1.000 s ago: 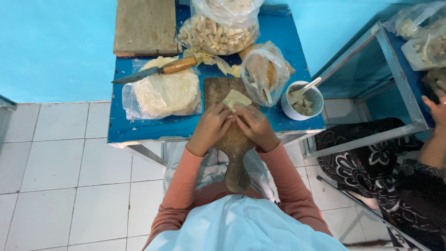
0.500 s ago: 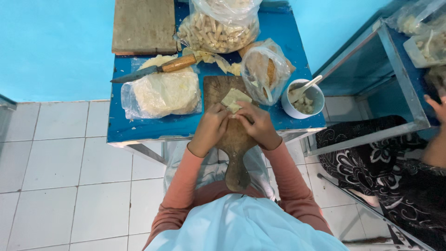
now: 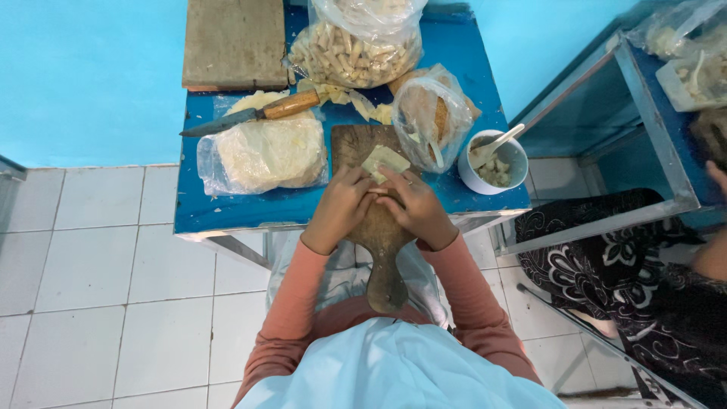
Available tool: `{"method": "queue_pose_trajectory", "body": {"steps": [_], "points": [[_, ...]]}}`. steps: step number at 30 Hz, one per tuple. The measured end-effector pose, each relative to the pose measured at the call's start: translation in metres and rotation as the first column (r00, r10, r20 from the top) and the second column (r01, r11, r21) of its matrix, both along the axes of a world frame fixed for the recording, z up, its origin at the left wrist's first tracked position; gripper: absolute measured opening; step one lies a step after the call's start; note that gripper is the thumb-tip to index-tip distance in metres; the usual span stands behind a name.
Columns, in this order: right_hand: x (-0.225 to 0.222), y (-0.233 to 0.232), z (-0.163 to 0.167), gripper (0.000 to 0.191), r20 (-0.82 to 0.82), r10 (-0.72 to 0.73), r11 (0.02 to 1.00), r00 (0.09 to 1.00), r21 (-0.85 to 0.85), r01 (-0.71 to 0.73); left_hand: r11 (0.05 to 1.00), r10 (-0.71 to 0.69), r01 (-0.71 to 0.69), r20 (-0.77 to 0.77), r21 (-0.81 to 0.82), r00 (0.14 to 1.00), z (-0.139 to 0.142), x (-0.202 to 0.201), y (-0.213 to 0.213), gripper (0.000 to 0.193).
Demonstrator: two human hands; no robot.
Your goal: The person arranges small square food sheets on a wooden paddle board, scoops pieces from a cup with a spoon, and stacks the sheets. They then take round flat snack discs, peel and separate pieces from them by hand, and place the separated pieces on the table.
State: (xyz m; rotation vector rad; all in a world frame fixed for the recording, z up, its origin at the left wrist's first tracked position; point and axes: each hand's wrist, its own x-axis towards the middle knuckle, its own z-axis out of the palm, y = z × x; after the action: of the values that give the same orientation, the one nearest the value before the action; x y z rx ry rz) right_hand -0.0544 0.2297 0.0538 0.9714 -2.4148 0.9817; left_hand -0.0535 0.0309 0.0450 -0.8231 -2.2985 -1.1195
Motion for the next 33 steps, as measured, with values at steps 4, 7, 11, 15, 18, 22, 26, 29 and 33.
{"method": "queue_pose_trajectory", "body": {"steps": [4,7,11,15,18,22,26,29,33], "points": [[-0.008,0.0,-0.003,0.057,0.0,-0.015,0.998,1.0,-0.066,0.015,0.999,-0.009,0.008,0.015,0.032,1.0,-0.002,-0.004,0.001,0.012],[-0.014,-0.001,-0.006,0.058,0.083,-0.023,0.989,0.996,-0.147,0.035,0.999,-0.017,0.015,0.042,0.04,0.999,-0.002,-0.008,0.002,0.011],[-0.016,-0.003,-0.008,0.062,0.105,-0.069,0.983,0.992,-0.162,0.085,1.0,-0.005,0.004,0.051,0.016,0.999,0.002,-0.014,0.002,0.012],[-0.013,-0.004,-0.007,0.06,-0.145,-0.122,0.992,0.982,0.003,0.123,0.998,0.046,-0.043,0.065,-0.046,0.997,0.005,-0.018,0.005,0.006],[-0.011,-0.005,-0.005,0.06,-0.202,-0.122,0.991,0.972,0.02,0.129,0.995,0.092,-0.094,-0.063,-0.024,0.994,0.003,-0.021,0.007,0.006],[-0.01,-0.007,-0.002,0.06,-0.216,-0.103,0.99,0.971,0.07,0.12,0.997,0.067,-0.067,-0.011,-0.043,0.998,-0.004,-0.024,0.007,0.008],[-0.015,-0.009,-0.001,0.057,-0.216,-0.12,0.985,0.969,0.095,0.143,0.992,0.077,-0.076,0.005,-0.103,0.997,-0.008,-0.027,0.002,0.013],[-0.018,-0.01,-0.002,0.053,-0.249,-0.137,0.979,0.959,0.113,0.169,0.986,0.125,-0.129,-0.048,-0.105,0.991,-0.008,-0.027,0.003,0.008],[-0.022,-0.009,-0.005,0.051,-0.273,-0.181,0.977,0.945,0.061,0.204,0.981,0.16,-0.166,-0.07,-0.097,0.985,-0.006,-0.031,0.006,0.005]]}}
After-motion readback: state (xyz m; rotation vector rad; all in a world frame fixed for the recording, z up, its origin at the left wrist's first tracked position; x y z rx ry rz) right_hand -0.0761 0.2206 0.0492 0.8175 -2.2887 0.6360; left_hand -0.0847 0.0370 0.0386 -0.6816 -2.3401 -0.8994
